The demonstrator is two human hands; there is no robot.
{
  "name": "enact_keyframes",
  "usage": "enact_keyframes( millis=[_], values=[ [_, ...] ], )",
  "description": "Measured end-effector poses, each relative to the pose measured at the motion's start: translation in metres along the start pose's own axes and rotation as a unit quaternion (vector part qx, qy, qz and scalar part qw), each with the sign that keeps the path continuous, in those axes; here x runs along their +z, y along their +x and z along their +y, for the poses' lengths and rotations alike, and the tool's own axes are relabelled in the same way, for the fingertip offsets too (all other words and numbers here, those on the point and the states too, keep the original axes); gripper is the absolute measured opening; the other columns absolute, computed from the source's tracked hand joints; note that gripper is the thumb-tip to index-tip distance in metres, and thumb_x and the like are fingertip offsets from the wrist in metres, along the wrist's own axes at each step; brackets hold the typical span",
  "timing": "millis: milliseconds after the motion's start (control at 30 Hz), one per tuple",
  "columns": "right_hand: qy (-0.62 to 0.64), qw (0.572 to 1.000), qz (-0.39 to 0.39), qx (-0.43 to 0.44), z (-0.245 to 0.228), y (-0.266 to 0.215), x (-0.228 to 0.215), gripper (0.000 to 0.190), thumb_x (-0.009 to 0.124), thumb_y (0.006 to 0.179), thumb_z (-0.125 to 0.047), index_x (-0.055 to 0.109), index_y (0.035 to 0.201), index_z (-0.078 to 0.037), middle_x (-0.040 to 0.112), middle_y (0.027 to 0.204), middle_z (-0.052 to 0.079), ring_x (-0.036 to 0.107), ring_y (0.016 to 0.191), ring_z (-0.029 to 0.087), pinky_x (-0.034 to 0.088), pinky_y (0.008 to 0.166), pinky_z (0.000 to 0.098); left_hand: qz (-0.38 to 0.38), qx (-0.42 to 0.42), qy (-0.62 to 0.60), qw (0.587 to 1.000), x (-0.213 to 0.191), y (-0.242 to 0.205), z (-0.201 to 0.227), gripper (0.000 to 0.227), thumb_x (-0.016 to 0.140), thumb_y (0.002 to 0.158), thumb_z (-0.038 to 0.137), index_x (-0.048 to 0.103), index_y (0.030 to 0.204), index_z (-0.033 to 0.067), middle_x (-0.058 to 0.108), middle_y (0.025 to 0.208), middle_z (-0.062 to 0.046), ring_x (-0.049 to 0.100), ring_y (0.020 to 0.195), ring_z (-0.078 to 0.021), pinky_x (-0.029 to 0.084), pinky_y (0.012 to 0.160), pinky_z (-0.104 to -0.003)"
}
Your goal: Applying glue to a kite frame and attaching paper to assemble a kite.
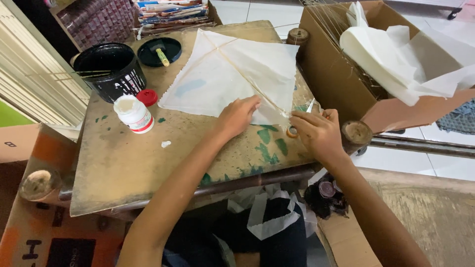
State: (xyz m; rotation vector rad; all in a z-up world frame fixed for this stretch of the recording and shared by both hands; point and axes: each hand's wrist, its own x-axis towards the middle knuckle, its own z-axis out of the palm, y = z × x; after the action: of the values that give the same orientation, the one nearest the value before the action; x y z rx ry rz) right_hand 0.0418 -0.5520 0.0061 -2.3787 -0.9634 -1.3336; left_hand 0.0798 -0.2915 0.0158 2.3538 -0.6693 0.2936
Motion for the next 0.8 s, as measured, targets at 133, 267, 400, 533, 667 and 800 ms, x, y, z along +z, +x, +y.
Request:
enact_keyframes(
  millis=[133,267,400,533,667,800],
  values=[
    [0.076,0.995,0.033,0.049,-0.002,-0.002,-0.009,0.012,0.077,0.095,-0.010,0.078,0.104,-0.016,0.078,0.100,-0.002,0.072,0.086,0.020,0.040,0.081,0.0333,0.006,0.007,0.008,1.000,0.013,0.002,-0.010,0.017,0.046,0.108,0.017,0.060,0.099,0.0157,0.068,0.086,-0.006,0.072,0.085,-0.0290,0.059,0.079,-0.046],
    [0.291,0.909,-0.027,0.296,-0.016,0.008,-0.026,0.038,0.073,0.094,0.000,0.055,0.127,-0.006,0.074,0.111,0.011,0.074,0.092,0.032,0.052,0.078,0.0380,0.002,0.043,0.019,0.999,0.031,0.005,-0.020,0.021,0.045,0.110,0.023,0.064,0.118,0.0173,0.071,0.117,-0.009,0.064,0.122,-0.0320,0.038,0.111,-0.065],
    [0.350,0.853,-0.061,0.382,-0.011,0.004,-0.023,0.061,0.068,0.095,-0.001,0.034,0.146,0.002,0.063,0.118,0.021,0.069,0.098,0.033,0.058,0.077,0.0407,0.000,0.079,0.105,0.991,0.031,0.004,-0.012,0.020,0.052,0.108,0.029,0.061,0.121,0.0174,0.067,0.131,-0.011,0.055,0.135,-0.0297,0.027,0.117,-0.070],
    [0.363,0.844,-0.094,0.385,0.004,0.001,-0.016,0.061,0.065,0.096,0.001,0.033,0.148,0.004,0.063,0.118,0.026,0.069,0.097,0.035,0.060,0.075,0.0415,0.020,0.095,0.150,0.984,0.022,0.011,0.009,0.029,0.048,0.110,0.028,0.055,0.136,0.0180,0.060,0.141,-0.010,0.050,0.140,-0.0291,0.027,0.118,-0.070],
    [0.393,0.802,-0.108,0.436,0.009,0.005,-0.011,0.070,0.066,0.093,-0.002,0.033,0.154,-0.005,0.064,0.122,0.022,0.070,0.091,0.027,0.060,0.067,0.0324,0.011,0.130,0.138,0.982,0.027,0.024,0.017,0.036,0.041,0.112,0.028,0.046,0.148,0.0246,0.052,0.150,-0.007,0.045,0.145,-0.0288,0.035,0.116,-0.066],
    [0.424,0.772,-0.102,0.462,0.012,0.011,-0.009,0.071,0.062,0.096,-0.002,0.027,0.158,-0.007,0.059,0.128,0.027,0.070,0.092,0.029,0.058,0.061,0.0300,-0.044,0.140,0.130,0.981,0.030,0.029,0.018,0.040,0.041,0.110,0.016,0.046,0.150,0.0210,0.049,0.154,-0.009,0.041,0.147,-0.0323,0.036,0.117,-0.064]
  ],
)
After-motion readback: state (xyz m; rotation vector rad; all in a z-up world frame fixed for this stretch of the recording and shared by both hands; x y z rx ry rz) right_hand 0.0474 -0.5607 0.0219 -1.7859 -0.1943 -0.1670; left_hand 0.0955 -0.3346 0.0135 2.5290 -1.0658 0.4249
